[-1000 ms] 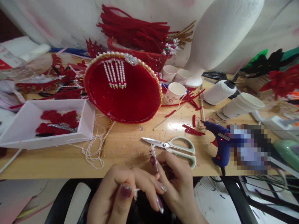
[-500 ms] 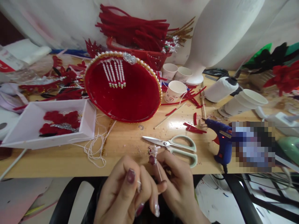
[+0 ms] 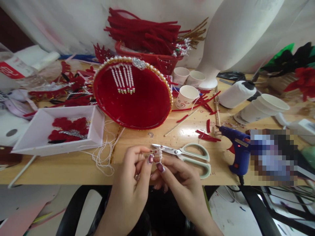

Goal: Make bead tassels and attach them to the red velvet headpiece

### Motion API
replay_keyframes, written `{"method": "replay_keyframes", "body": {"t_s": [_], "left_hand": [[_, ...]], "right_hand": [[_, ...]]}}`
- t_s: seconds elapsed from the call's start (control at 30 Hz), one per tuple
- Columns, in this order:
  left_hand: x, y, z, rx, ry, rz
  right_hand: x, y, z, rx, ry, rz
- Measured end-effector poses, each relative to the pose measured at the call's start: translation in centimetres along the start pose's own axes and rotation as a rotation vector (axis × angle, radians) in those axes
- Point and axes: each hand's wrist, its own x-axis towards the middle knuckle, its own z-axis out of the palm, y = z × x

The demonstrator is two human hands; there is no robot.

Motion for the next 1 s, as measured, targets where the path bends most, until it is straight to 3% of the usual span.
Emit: {"method": "replay_keyframes", "body": {"t_s": [0.07,0.13,0.2,0.3,0.4,0.73,1.0], "left_hand": [[0.1,0.2,-0.3,0.125,-0.077,0.027],[0.2,0.3,-0.7,0.209,-0.072,0.075],[0.2,0.4,-1.1,0.235,-0.061,0.090],[0.2,0.3,-1.5,0.224,-0.140,0.069],[0.3,0.4,-1.9,0.212,-0.204,0.071],[1.1,1.4,-2.9,0.407,-0.226,0.223],[0.8,1.0,-3.6,0.433,-0.317,0.214]], "right_hand": [[0.1,0.1,-0.1,0.112,-0.043,0.066],[0.2,0.3,-0.2,0.226,-0.099,0.117],[0.2,0.5,-0.3,0.309,-0.145,0.144],[0.4,0.6,-0.3,0.372,-0.175,0.165],[0.5,0.5,-0.3,0.392,-0.175,0.178],[0.7,0.5,0.0,0.354,-0.189,0.245],[0.7,0.5,-0.3,0.365,-0.124,0.227]]}}
